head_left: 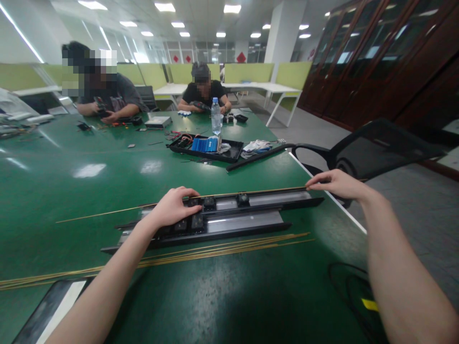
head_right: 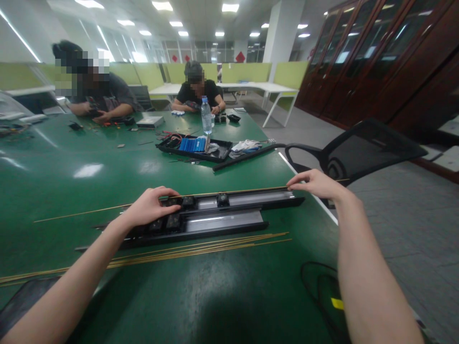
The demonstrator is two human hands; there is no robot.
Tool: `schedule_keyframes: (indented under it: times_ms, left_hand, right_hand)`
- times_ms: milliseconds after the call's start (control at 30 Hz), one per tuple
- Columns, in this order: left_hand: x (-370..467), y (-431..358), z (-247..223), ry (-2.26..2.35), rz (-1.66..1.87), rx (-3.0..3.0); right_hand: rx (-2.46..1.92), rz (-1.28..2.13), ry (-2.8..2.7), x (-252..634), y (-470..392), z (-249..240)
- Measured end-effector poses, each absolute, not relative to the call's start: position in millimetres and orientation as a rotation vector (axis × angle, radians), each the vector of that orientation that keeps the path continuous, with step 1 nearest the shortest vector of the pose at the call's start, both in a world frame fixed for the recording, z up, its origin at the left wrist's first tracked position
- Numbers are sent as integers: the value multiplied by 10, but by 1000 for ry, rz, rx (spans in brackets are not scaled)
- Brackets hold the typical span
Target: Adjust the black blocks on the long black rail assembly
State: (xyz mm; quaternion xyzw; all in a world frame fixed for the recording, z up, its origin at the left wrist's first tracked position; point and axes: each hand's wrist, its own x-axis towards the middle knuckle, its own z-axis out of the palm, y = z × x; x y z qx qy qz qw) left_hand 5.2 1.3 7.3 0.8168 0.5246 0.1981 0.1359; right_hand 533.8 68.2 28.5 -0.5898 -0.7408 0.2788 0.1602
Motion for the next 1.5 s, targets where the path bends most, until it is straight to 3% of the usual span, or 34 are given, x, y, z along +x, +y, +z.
schedule_keyframes:
  times_ms: [567,800,1067,1267,1500]
  left_hand:
    - [36,24,43,1519,576,2372]
    - [43,22,52,1523,578,2374]
    - [42,24,46,1526,569,2360]
    - [37,32,33,1515,565,2360]
    - [37,26,45,1531,563,2374]
  right_hand:
    - [-1782,690,-2071,5528,670,259]
    - [-1764,460,-2107,5411,590,439]
    - [-1281,285,-2189,4519,527,526]
    - [-865,312,-2297,3773,459,239]
    - [-749,248,-2348,3561,487,-156]
